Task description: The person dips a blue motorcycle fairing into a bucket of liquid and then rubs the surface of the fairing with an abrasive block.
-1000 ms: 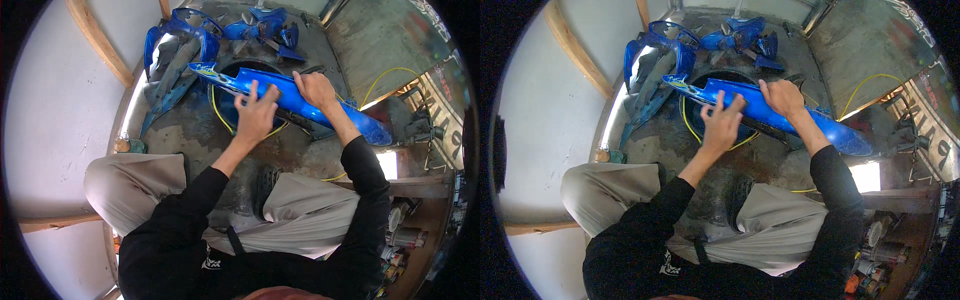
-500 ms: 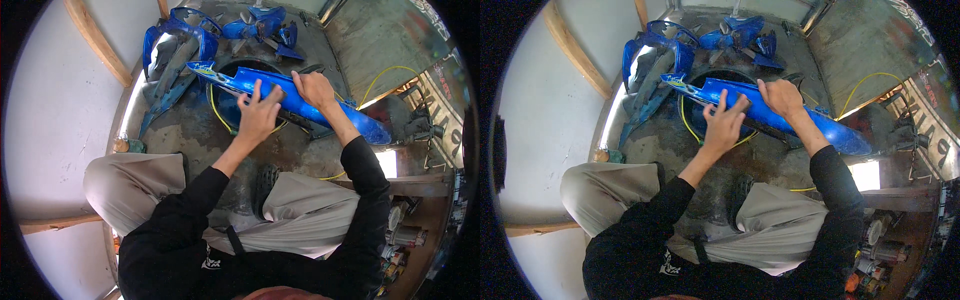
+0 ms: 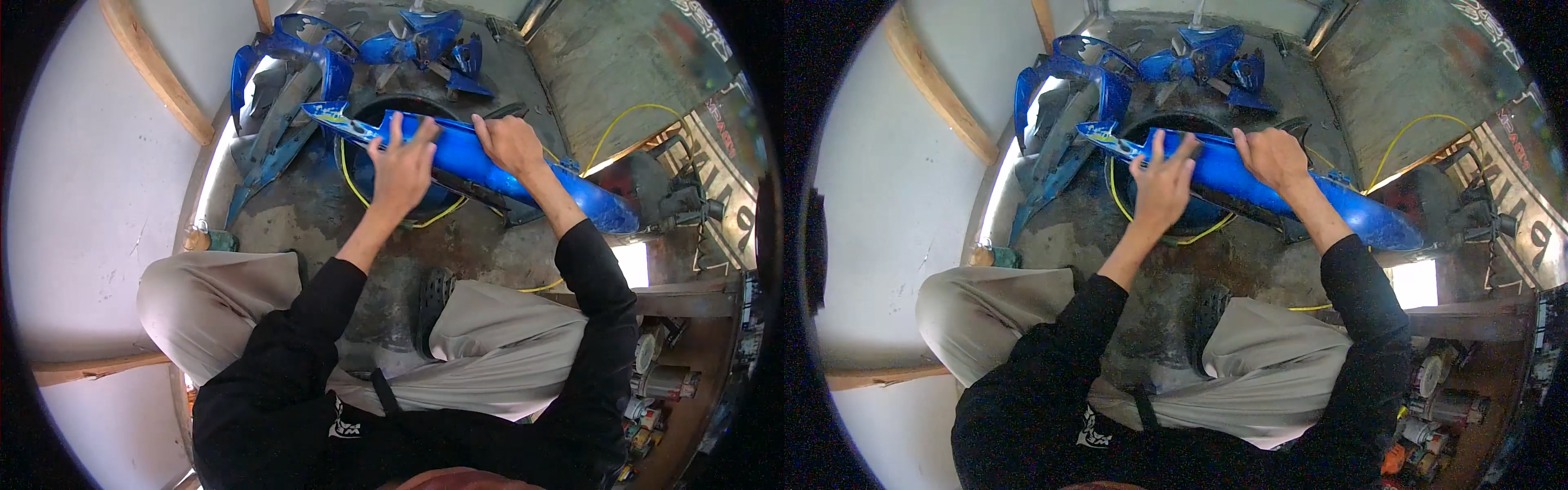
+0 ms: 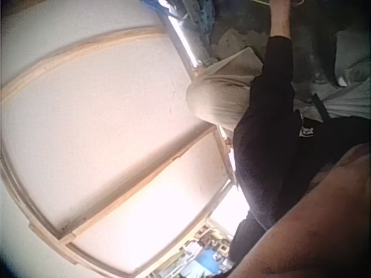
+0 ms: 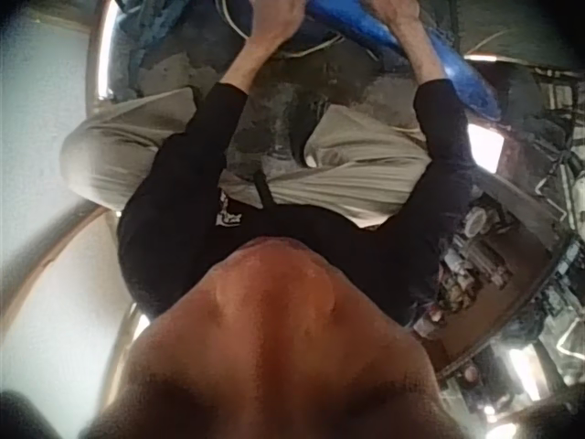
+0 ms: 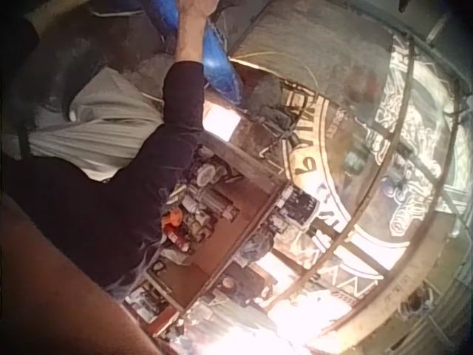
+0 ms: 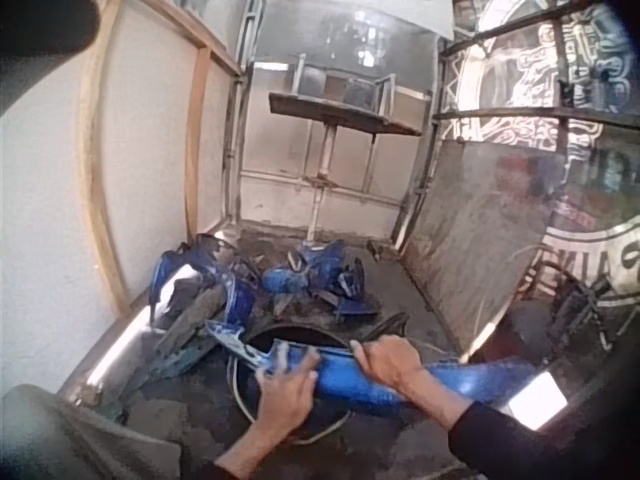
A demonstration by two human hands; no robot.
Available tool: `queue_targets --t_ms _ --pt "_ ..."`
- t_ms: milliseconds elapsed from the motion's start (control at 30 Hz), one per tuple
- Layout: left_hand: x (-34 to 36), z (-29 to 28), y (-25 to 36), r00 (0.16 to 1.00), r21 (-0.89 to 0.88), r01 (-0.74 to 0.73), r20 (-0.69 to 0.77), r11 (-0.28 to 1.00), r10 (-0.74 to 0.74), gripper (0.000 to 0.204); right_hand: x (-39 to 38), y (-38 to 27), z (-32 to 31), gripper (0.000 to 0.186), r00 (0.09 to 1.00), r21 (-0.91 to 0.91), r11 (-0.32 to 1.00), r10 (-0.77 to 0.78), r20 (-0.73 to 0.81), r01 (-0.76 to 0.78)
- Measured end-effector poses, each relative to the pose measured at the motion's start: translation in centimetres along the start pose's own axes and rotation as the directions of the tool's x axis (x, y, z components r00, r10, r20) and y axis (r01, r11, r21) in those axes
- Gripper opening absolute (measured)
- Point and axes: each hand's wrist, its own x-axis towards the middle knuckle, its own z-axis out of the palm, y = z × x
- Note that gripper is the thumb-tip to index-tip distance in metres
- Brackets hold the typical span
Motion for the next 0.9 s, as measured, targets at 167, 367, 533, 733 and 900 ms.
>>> queue_targets --t_ms 167,367,533,733,900 --pt "0.6 -2.4 -9.4 0.920 -0.283 0.388 0.067 0.877 -0.385 0.039 0.8 0.3 0.2 0.059 1.000 -0.059 0.998 0.019 0.011 -0.019" --pt "0.9 -4.8 -11.1 0.777 -0.863 0.367 0.079 0.347 -0.625 0.038 0.7 3.8 0.3 0.061 0.997 0.024 0.997 0.078 0.003 -0.078" --pt "0.2 -3.6 -11.1 0.681 -0.725 0.663 0.482 0.185 -0.551 0.033 -0.2 5.3 0.8 0.065 0.968 0.046 0.968 0.243 0.059 -0.246" --pt "1.1 2.4 -10.6 0.741 -0.231 0.565 0.565 0.792 -0.363 0.026 -0.8 6.0 1.0 0.068 0.942 0.045 0.942 0.330 0.062 -0.333" --pt "-0.9 7.3 -12.5 0.580 0.157 0.273 0.761 0.949 -0.292 0.032 0.5 4.9 1.0 0.068 0.957 0.081 0.956 0.276 0.085 -0.283"
